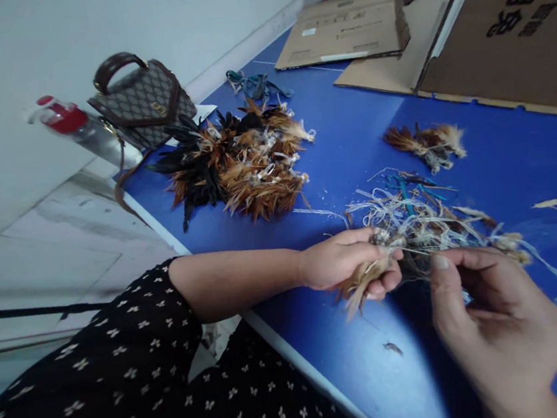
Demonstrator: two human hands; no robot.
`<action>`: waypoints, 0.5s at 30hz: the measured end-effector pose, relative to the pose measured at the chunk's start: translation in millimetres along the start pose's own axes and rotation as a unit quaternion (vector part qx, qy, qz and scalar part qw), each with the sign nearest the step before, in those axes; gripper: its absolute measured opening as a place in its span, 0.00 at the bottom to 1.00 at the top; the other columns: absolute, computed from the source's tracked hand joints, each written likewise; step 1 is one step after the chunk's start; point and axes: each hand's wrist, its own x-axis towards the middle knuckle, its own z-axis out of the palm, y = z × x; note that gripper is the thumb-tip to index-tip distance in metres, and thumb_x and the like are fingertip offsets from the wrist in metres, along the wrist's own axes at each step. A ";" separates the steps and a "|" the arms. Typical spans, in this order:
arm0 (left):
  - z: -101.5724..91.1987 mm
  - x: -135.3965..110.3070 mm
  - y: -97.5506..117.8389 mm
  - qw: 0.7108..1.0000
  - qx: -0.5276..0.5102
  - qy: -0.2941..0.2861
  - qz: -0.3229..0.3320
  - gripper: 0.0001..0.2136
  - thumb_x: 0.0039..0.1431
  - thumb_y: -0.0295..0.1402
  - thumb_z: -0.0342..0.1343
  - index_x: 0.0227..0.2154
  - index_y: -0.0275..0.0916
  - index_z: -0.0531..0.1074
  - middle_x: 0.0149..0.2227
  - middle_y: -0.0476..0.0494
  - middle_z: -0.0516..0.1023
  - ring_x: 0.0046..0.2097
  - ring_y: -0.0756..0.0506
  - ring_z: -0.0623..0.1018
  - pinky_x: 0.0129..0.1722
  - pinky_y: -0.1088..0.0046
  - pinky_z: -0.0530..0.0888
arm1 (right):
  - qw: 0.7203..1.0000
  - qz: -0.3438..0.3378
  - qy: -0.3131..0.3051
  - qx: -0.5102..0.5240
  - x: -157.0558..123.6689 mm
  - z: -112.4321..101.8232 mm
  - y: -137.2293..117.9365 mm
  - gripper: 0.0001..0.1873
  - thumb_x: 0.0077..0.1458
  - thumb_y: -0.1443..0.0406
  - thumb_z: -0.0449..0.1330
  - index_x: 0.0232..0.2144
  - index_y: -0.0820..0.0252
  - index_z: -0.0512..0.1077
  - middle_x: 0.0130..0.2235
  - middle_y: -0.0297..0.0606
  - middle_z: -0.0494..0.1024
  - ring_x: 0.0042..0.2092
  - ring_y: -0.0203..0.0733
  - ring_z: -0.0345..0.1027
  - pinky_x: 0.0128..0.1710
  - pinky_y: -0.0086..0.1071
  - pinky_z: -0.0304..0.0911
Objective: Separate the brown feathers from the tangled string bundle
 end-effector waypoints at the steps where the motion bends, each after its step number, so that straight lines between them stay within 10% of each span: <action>1: -2.1 1.5 -1.8 1.000 0.000 -0.008 0.001 0.05 0.70 0.31 0.55 0.46 0.41 0.67 0.31 0.47 0.80 0.27 0.48 0.76 0.31 0.69 0.73 | 1.000 0.009 0.000 0.004 0.3 0.5 -1.5 0.28 0.60 0.37 0.75 0.46 0.52 0.83 0.34 0.41 0.81 0.29 0.43 0.71 0.24 0.35 0.59; 15: 2.8 -3.2 5.7 0.998 0.058 0.015 -0.008 0.01 0.77 0.31 0.53 0.45 0.43 0.66 0.31 0.49 0.80 0.29 0.49 0.78 0.33 0.70 0.75 | 0.999 -0.012 0.015 0.025 0.7 3.5 -8.8 0.23 0.61 0.42 0.76 0.43 0.49 0.81 0.35 0.37 0.79 0.31 0.43 0.70 0.32 0.41 0.65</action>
